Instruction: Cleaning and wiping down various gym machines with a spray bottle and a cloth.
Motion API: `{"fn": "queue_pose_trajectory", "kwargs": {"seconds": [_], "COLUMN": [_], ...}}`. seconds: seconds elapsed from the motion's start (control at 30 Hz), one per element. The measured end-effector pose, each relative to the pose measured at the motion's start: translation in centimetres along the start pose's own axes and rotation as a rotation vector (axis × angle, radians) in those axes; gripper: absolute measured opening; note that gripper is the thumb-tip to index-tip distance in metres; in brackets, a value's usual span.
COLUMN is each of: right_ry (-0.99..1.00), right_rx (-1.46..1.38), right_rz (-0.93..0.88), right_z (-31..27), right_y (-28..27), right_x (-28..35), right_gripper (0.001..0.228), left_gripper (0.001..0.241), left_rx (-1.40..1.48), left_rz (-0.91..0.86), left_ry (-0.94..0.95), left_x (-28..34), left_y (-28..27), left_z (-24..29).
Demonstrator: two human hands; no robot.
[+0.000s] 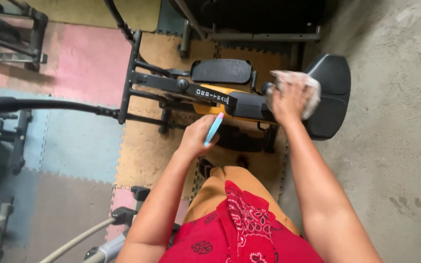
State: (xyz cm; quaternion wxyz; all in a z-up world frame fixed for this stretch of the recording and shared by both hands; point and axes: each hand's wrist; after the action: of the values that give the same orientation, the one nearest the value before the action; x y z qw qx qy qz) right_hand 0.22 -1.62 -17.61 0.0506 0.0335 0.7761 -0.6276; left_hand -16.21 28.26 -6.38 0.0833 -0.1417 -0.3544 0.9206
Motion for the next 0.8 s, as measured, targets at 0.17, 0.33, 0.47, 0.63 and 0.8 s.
{"fn": "queue_pose_trajectory", "kwargs": {"seconds": [0.17,0.33,0.47,0.63,0.8], "right_ry": [0.061,0.323,0.460,0.534,0.435], "right_rx": [-0.692,-1.373,-1.465,-1.449,-1.481], "right_rz": [-0.493,-0.939,-0.994,-0.819,-0.271], "right_z": [-6.5,-8.9,-5.3,-1.0,-2.5], "right_y": [-0.9,-3.9,-4.2,-7.1,-11.8], "right_x": [-0.2,5.5,8.6,4.7,-0.8], "right_gripper": [0.054,0.059,0.062,0.060,0.054], "left_gripper": [0.048,0.057,0.058,0.049,0.044], "left_rx": [0.001,-0.040,-0.018,0.005,-0.001], "left_rz": [-0.030,-0.041,-0.023,-0.019,-0.071], "left_ry": [-0.060,-0.065,0.005,-0.023,0.005], "left_x": [-1.0,-1.4,0.3,-0.3,-3.3], "left_y": [0.6,2.4,3.8,3.6,1.1], "left_z": [1.3,1.1,1.4,1.2,-0.7]}}
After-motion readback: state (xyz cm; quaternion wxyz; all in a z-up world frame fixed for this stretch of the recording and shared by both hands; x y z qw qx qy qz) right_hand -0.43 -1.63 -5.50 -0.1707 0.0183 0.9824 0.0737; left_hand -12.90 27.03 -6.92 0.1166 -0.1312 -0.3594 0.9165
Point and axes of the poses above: each hand's wrist, its own x-axis away from the middle knuckle, its own y-axis out of the palm, z = x × y, and after that the axes turned 10 degrees about y, right-handed
